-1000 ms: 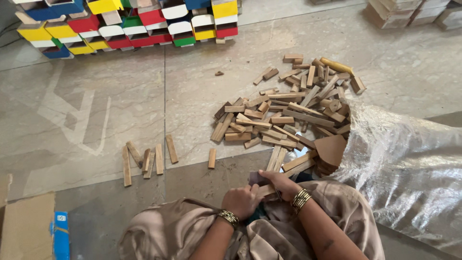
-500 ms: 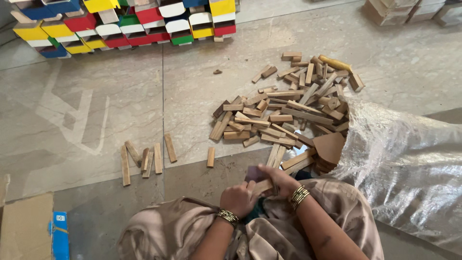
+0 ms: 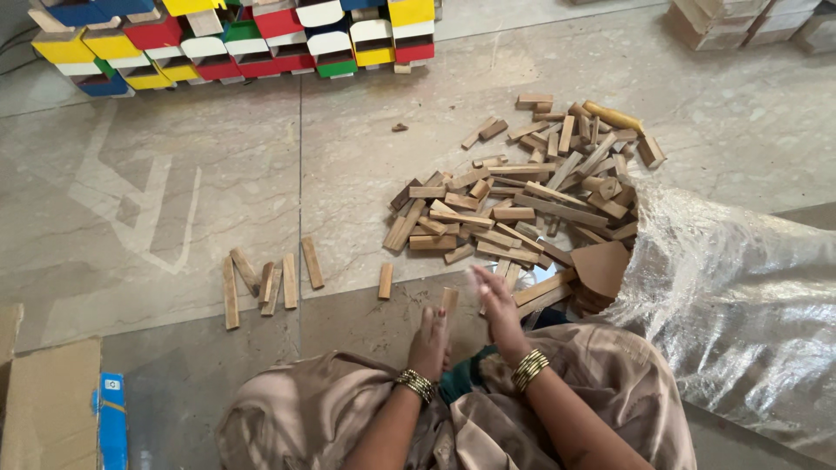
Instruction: The person sits on the floor and sands small wooden pieces one at a time using a sanding block, taking each piece from a pile spilling out of a sack and setting sanded pieces aside on the floor.
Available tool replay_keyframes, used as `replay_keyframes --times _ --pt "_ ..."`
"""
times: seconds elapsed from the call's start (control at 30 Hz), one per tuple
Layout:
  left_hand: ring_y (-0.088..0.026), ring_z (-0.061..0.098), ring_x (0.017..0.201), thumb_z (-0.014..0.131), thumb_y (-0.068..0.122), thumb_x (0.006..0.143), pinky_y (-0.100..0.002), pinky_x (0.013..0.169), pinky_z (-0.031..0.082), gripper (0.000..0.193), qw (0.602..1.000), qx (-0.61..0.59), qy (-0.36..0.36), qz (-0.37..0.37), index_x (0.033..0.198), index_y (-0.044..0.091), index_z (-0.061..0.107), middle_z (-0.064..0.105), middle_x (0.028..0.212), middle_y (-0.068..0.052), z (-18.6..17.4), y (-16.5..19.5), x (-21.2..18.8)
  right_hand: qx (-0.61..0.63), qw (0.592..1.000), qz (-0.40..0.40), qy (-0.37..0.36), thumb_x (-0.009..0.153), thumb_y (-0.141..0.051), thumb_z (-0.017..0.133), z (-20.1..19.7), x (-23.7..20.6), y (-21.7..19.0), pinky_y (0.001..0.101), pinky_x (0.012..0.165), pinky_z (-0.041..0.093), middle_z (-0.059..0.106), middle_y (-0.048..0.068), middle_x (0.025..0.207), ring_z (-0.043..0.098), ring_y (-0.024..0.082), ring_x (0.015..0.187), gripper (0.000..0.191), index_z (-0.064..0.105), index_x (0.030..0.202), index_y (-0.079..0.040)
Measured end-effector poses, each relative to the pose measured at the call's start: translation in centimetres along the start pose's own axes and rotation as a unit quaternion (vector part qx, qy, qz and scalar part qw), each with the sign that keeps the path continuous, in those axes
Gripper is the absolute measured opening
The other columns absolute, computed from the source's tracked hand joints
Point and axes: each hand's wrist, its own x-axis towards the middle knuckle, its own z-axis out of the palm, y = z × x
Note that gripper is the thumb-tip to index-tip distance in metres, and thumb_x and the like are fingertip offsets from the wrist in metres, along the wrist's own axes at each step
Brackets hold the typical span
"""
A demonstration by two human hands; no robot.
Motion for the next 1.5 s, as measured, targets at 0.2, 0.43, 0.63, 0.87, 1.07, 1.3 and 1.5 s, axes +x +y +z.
replay_keyframes --times 0.2,0.43,0.63,0.87,1.07,1.3,1.5 --pt "-0.018 0.053 0.044 0.033 0.062 0.109 -0.034 0.042 0.042 0.057 0.966 0.058 -0.040 0.247 0.106 0.009 0.054 0.051 0.058 -0.009 2.3 -2.0 -1.7 -0.277 0.959 -0.021 0.053 0.099 -0.033 0.060 1.9 -0.3 -2.0 0.0332 0.082 0.054 0.056 0.008 0.112 0.064 0.020 0.095 0.039 0.069 0.135 -0.022" --pt "-0.027 0.054 0.048 0.030 0.056 0.106 -0.043 0.046 0.042 0.056 0.999 0.031 -0.037 0.018 0.104 0.008 0.058 0.051 0.058 -0.012 1.9 -0.5 -2.2 -0.188 0.982 -0.005 0.018 0.106 -0.026 0.045 2.0 -0.9 -0.4 0.0346 0.077 0.049 0.051 0.009 0.095 0.055 0.022 0.082 0.041 0.062 0.142 -0.017" --pt "-0.043 0.065 0.068 0.033 0.053 0.105 -0.052 0.060 0.047 0.051 0.950 0.159 -0.027 0.267 0.109 0.007 0.053 0.062 0.070 -0.021 1.9 -0.2 -3.1 -0.198 0.978 0.041 0.047 0.109 -0.030 0.046 1.0 0.4 -0.7 0.0370 0.076 0.051 0.052 0.012 0.092 0.058 0.025 0.082 0.038 0.065 0.141 -0.020" --pt "-0.048 0.064 0.073 0.033 0.047 0.107 -0.056 0.063 0.046 0.044 0.957 0.170 0.011 0.237 0.107 0.008 0.054 0.065 0.076 -0.025 1.6 -0.8 -2.0 -0.352 0.935 0.010 0.039 0.102 -0.033 0.045 1.8 -0.6 -2.1 0.0375 0.064 0.053 0.058 0.009 0.105 0.060 0.021 0.071 0.041 0.065 0.136 -0.023" --pt "-0.045 0.063 0.070 0.031 0.053 0.108 -0.053 0.058 0.046 0.052 0.927 0.181 -0.006 0.328 0.105 0.007 0.056 0.064 0.072 -0.024 0.9 -0.9 -1.9 -0.084 0.989 0.113 -0.046 0.115 -0.042 0.046 0.2 1.2 0.1 0.0283 0.057 0.047 0.056 0.008 0.086 0.052 0.013 0.064 0.040 0.068 0.129 -0.012" --pt "-0.011 0.048 0.039 0.027 0.070 0.097 -0.027 0.036 0.040 0.071 0.996 -0.019 -0.084 0.032 0.111 0.011 0.063 0.052 0.054 -0.002 0.3 -0.3 -0.7 0.417 0.813 0.400 -0.072 0.102 -0.051 0.049 -1.4 1.2 0.0 0.0220 0.044 0.040 0.050 0.002 0.075 0.049 0.011 0.059 0.051 0.060 0.109 -0.001" --pt "-0.015 0.051 0.050 0.052 0.043 0.102 -0.031 0.046 0.043 0.042 0.985 -0.044 -0.092 0.139 0.125 0.010 0.064 0.056 0.064 -0.007 0.3 -0.6 -0.3 0.398 0.834 0.378 -0.052 0.101 -0.054 0.047 -1.7 1.3 0.2 0.0244 0.044 0.041 0.056 0.004 0.079 0.050 0.013 0.059 0.053 0.056 0.106 -0.002"
